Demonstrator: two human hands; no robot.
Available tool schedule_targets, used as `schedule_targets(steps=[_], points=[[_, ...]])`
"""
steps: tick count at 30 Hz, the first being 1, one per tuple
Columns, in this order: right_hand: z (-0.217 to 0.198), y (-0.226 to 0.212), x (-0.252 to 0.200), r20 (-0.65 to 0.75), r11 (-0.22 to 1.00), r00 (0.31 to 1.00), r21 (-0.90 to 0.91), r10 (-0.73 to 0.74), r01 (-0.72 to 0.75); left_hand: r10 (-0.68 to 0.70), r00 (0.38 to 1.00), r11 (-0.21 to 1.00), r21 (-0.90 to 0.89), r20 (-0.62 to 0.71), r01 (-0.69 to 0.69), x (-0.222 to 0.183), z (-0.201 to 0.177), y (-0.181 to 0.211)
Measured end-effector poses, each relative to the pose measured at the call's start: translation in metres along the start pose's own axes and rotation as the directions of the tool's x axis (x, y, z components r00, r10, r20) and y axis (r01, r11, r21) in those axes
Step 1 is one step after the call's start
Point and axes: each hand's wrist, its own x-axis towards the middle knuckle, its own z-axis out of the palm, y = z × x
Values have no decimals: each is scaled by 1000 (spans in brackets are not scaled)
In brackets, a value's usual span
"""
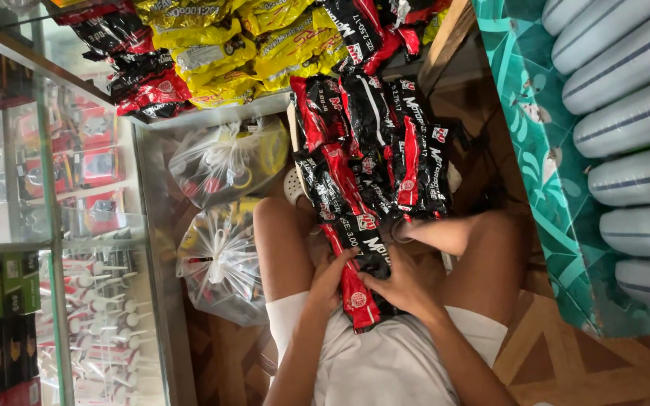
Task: The person sits on the floor and repeatedly picks up, inspects, and stacks black and red packaged items on their lap. They handle the packages one by one, turning them over and arranging them into a neat pile.
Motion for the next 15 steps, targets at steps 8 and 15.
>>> schedule_targets(steps=[8, 15], points=[[8, -4, 10, 16, 998, 999, -52, 30, -29, 34, 998, 994, 102, -45, -29, -42, 21, 26], [33, 35, 33, 15, 967, 986, -195, 167, -161, 51, 999, 961, 272, -14, -45, -49, 41, 48]])
